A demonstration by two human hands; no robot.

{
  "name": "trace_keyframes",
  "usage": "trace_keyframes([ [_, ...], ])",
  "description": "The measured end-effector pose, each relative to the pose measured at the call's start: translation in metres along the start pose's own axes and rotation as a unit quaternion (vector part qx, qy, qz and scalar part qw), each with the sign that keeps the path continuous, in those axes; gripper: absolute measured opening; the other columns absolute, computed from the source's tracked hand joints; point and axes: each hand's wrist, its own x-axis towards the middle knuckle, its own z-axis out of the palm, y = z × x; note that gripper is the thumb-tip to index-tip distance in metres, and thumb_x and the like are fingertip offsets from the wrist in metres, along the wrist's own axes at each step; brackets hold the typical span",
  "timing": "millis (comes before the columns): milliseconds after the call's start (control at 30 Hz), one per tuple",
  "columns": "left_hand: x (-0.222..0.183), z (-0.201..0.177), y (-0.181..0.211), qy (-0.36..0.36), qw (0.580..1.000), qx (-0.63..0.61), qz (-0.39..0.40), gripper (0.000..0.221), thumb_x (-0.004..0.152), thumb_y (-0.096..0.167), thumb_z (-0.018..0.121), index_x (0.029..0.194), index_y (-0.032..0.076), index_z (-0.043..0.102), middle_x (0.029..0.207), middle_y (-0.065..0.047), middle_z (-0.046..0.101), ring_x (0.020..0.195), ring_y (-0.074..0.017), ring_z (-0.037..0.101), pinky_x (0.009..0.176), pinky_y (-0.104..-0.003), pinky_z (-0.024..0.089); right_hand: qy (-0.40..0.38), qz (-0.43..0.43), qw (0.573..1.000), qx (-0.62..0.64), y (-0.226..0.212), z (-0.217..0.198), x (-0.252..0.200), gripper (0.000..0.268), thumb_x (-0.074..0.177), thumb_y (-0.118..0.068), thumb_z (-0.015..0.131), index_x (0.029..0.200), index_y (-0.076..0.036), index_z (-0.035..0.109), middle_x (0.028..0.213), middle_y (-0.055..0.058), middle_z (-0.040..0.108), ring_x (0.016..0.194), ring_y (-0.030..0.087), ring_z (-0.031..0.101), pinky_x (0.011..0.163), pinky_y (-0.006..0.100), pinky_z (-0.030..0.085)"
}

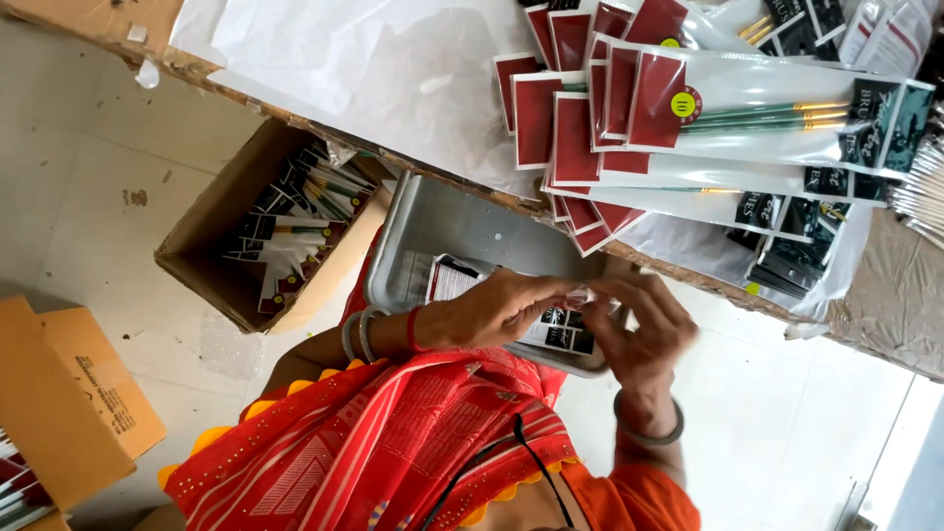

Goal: The person places paintbrushes into plastic sleeves, organizes the sleeved brushes into stacks, and sorts additional paintbrushes on a table.

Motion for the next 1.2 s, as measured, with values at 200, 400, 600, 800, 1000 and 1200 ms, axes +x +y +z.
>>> trace_keyframes([
  [200,-0.011,-0.019,-0.012,0.066,0.996,-0.018,0.058,0.033,0.109,-0.005,0.048,0.142,-0.002,0.052,0.127,-0.019,0.073,0.124,-0.0296,0.071,0.108,-0.035,0.06,0.071,0.321,0.935,-0.135,0.13,-0.069,-0.135,0.024,0.098,0.012,0.066,0.112,-0.002,0.079,0.093,0.012,0.077,0.071,0.016,0.07,0.062,0.029,0.054],
  [400,0.003,-0.022,0.004,0.014,0.991,-0.133,0.025,0.032,0.111,-0.003,0.049,0.143,-0.002,0.05,0.134,-0.023,0.068,0.132,-0.0319,0.067,0.115,-0.037,0.057,-0.003,0.251,0.939,0.237,0.004,-0.007,-0.027,0.037,0.083,0.006,0.067,0.12,0.004,0.065,0.116,0.013,0.071,0.109,0.019,0.068,0.096,0.027,0.054],
  [600,-0.01,-0.029,-0.015,0.09,0.989,0.111,0.035,0.013,0.103,0.006,0.07,0.116,0.005,0.068,0.104,-0.01,0.08,0.08,-0.013,0.078,0.063,-0.027,0.061,0.029,0.165,0.932,0.32,0.035,0.029,-0.04,0.006,0.099,0.005,0.07,0.1,0.003,0.075,0.094,0.013,0.076,0.08,0.014,0.069,0.073,0.02,0.052],
  [800,-0.008,-0.066,-0.003,0.024,0.963,0.145,0.224,0.017,0.107,0.011,0.075,0.121,0.006,0.067,0.108,-0.003,0.076,0.08,-0.0148,0.078,0.067,-0.031,0.062,0.021,0.009,0.946,0.322,0.055,0.03,-0.021,0.008,0.093,-0.004,0.074,0.088,0.002,0.07,0.082,0.015,0.071,0.072,0.022,0.072,0.06,0.03,0.058],
  [1000,-0.003,-0.088,-0.032,-0.058,0.968,0.099,0.225,0.031,0.099,-0.004,0.068,0.126,0.011,0.072,0.115,-0.011,0.078,0.071,-0.0141,0.071,0.055,-0.029,0.053,-0.03,-0.061,0.901,0.428,0.113,0.047,-0.046,0.003,0.096,-0.002,0.072,0.095,0.0,0.073,0.086,0.014,0.073,0.074,0.019,0.075,0.057,0.027,0.06],
  [1200,-0.002,-0.096,-0.047,-0.076,0.974,0.119,0.18,0.025,0.089,0.001,0.07,0.112,0.01,0.074,0.103,-0.009,0.079,0.068,-0.0157,0.071,0.056,-0.031,0.057,-0.089,0.015,0.937,0.338,0.1,0.048,-0.034,0.008,0.091,0.002,0.071,0.094,0.0,0.077,0.093,0.014,0.074,0.066,0.014,0.068,0.053,0.024,0.049],
])
